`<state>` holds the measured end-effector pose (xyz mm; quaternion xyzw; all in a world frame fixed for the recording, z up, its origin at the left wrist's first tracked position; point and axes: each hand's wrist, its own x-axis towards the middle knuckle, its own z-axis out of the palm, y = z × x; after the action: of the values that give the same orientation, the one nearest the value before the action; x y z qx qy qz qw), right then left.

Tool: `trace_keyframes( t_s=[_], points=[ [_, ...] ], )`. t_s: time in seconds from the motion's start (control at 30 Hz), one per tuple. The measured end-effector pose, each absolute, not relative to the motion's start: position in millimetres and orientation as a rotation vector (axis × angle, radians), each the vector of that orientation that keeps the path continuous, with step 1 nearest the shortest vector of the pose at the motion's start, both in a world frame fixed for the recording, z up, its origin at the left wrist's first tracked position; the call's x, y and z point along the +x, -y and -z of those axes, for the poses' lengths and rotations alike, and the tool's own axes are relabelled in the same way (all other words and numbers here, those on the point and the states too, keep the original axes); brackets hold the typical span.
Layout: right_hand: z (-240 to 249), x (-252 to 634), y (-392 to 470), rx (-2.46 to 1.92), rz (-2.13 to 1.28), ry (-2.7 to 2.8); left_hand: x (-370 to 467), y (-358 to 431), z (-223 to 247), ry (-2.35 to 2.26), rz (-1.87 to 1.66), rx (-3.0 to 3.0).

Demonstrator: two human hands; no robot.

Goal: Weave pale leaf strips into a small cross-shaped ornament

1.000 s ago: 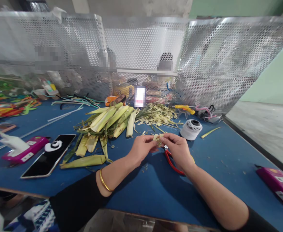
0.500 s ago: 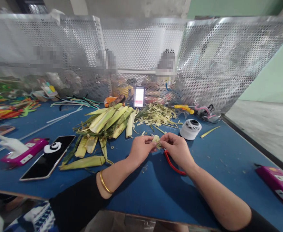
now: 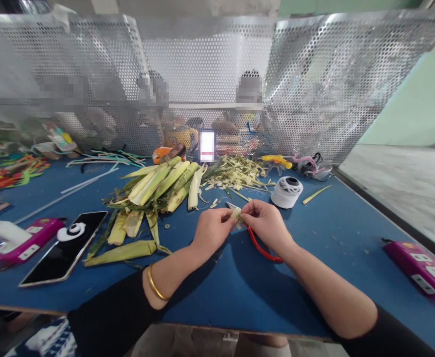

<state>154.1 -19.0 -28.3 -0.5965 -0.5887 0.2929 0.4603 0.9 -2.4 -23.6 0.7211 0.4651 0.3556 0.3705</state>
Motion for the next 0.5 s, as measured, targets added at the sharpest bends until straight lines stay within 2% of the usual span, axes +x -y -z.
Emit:
trace_keyframes(
  t_s=[0.2, 0.5],
  points=[
    [25.5, 157.6, 19.4, -1.442, -0.770, 1.507, -3.3, -0.7, 23.1, -1.141, -0.786, 2.073],
    [28.1, 158.5, 15.4, -1.297, -1.098, 1.408, -3.9, 4.1, 14.8, -1.273, -0.660, 2.322]
  ],
)
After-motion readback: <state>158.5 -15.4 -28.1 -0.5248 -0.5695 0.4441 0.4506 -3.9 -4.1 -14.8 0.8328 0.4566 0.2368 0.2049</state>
